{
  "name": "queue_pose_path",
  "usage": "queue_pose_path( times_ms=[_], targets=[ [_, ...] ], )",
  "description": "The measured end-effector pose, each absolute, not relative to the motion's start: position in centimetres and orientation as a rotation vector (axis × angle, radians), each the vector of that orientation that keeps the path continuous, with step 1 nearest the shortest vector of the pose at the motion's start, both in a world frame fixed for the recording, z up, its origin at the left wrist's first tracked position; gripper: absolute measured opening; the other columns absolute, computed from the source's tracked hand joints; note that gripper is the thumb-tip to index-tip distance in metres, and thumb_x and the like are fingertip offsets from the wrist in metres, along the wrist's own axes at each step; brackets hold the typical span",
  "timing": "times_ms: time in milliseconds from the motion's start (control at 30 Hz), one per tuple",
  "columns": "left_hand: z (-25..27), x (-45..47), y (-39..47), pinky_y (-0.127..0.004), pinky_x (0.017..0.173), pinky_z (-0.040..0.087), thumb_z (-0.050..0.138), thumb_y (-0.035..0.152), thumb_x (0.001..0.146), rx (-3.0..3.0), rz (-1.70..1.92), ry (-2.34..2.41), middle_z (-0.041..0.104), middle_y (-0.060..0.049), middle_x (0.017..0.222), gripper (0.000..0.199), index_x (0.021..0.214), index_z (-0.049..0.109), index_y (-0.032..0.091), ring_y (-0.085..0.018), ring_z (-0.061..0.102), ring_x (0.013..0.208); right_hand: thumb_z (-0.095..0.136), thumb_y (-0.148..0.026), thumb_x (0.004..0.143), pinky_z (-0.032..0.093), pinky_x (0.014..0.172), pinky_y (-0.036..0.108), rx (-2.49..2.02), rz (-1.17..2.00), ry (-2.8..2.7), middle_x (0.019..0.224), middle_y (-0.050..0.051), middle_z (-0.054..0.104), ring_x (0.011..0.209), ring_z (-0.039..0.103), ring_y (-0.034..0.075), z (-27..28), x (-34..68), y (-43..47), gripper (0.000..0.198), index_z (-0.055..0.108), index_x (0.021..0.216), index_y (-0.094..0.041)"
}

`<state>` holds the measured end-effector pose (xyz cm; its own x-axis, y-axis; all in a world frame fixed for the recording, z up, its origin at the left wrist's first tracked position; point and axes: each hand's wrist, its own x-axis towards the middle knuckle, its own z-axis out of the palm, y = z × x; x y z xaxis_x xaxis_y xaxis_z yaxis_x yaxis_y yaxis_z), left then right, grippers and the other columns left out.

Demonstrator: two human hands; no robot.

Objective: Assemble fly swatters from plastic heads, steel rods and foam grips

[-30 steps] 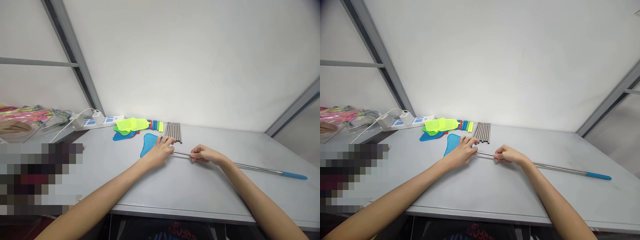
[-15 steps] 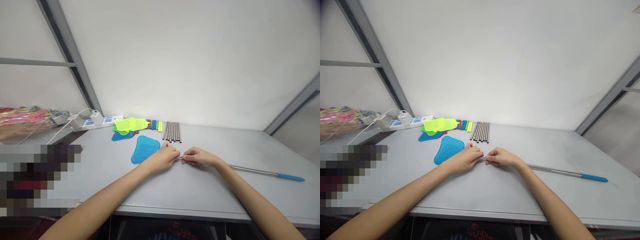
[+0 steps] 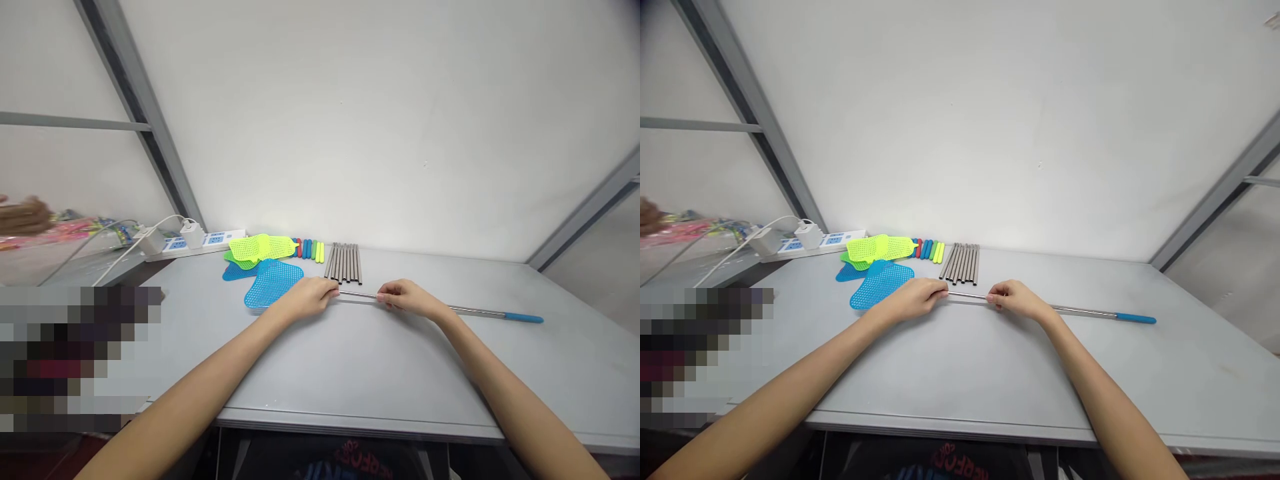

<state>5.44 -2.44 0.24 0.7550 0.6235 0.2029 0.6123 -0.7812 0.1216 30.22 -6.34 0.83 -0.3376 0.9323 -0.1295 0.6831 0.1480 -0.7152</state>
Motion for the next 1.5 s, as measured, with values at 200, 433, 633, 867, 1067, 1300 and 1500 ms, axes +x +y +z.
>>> queue_pose_path(
  times_ms=[200, 433, 633, 867, 1067, 1300, 1500],
  targets=[
    [-0.5, 5.8, -2.8, -0.022, 0.057, 0.031, 0.033, 0.023, 0.086, 2.908, 0.434, 0.954, 0.059, -0.001, 0.075, 0.023, 0.072, 0.050, 0.018, -0.014, 0.052, 0.070, 0.041, -0.037, 0.076, 0.026, 0.051, 0.022, -1.552, 0.852, -2.161, 0.055, -0.003, 0.039, 0.052, 0.033, 0.009, 0.1, 30.0, -6.0, 0.028, 0.053, 0.065, -0.015],
    [-0.4, 5.7, -3.1, -0.021, 0.056, 0.030, 0.036, 0.015, 0.082, 2.952, 0.469, 0.958, 0.060, 0.000, 0.076, 0.017, 0.072, 0.050, 0.018, -0.013, 0.053, 0.072, 0.034, -0.036, 0.079, 0.023, 0.051, 0.022, -1.539, 0.801, -2.184, 0.055, -0.003, 0.033, 0.052, 0.029, 0.009, -0.3, 29.6, -6.3, 0.030, 0.045, 0.060, -0.016],
    [-0.3, 5.9, -3.6, -0.023, 0.052, 0.027, 0.038, 0.010, 0.078, 2.988, 0.448, 1.012, 0.061, 0.001, 0.079, 0.016, 0.076, 0.050, 0.019, -0.014, 0.056, 0.074, 0.033, -0.040, 0.080, 0.021, 0.050, 0.022, -1.523, 0.994, -2.156, 0.054, -0.004, 0.030, 0.050, 0.025, 0.008, -0.4, 29.4, -6.3, 0.033, 0.039, 0.058, -0.016],
    [-0.8, 6.4, -4.3, -0.023, 0.052, 0.029, 0.038, 0.012, 0.079, 2.971, 0.433, 0.964, 0.060, 0.000, 0.077, 0.014, 0.075, 0.049, 0.018, -0.014, 0.056, 0.072, 0.040, -0.043, 0.075, 0.012, 0.044, 0.023, -1.513, 1.567, -1.976, 0.051, -0.005, 0.025, 0.045, 0.016, 0.007, 0.5, 30.2, -6.7, 0.032, 0.040, 0.058, -0.016],
    [-0.9, 6.3, -4.0, -0.024, 0.052, 0.028, 0.036, 0.019, 0.083, 2.934, 0.432, 0.991, 0.060, -0.001, 0.073, 0.018, 0.071, 0.050, 0.018, -0.014, 0.055, 0.069, 0.042, -0.045, 0.075, 0.015, 0.043, 0.022, -1.514, 1.582, -1.933, 0.050, -0.005, 0.030, 0.044, 0.021, 0.006, 0.2, 30.0, -6.4, 0.033, 0.049, 0.062, -0.014],
    [-0.8, 6.1, -3.1, -0.024, 0.049, 0.026, 0.034, 0.036, 0.085, 2.897, 0.371, 1.052, 0.057, -0.001, 0.065, 0.029, 0.070, 0.051, 0.018, -0.014, 0.052, 0.060, 0.047, -0.048, 0.073, 0.028, 0.048, 0.021, -1.472, 1.243, -2.049, 0.055, -0.002, 0.044, 0.049, 0.036, 0.008, 0.1, 28.7, -6.9, 0.036, 0.055, 0.073, -0.014],
    [-1.4, 7.0, -4.3, -0.025, 0.050, 0.028, 0.027, 0.038, 0.088, 2.912, 0.269, 0.971, 0.059, -0.002, 0.068, 0.032, 0.075, 0.049, 0.018, -0.015, 0.054, 0.062, 0.041, -0.041, 0.077, 0.030, 0.049, 0.023, -1.491, 0.963, -2.166, 0.059, 0.000, 0.049, 0.049, 0.038, 0.009, -0.3, 27.3, -7.4, 0.032, 0.057, 0.069, -0.015]
  ],
)
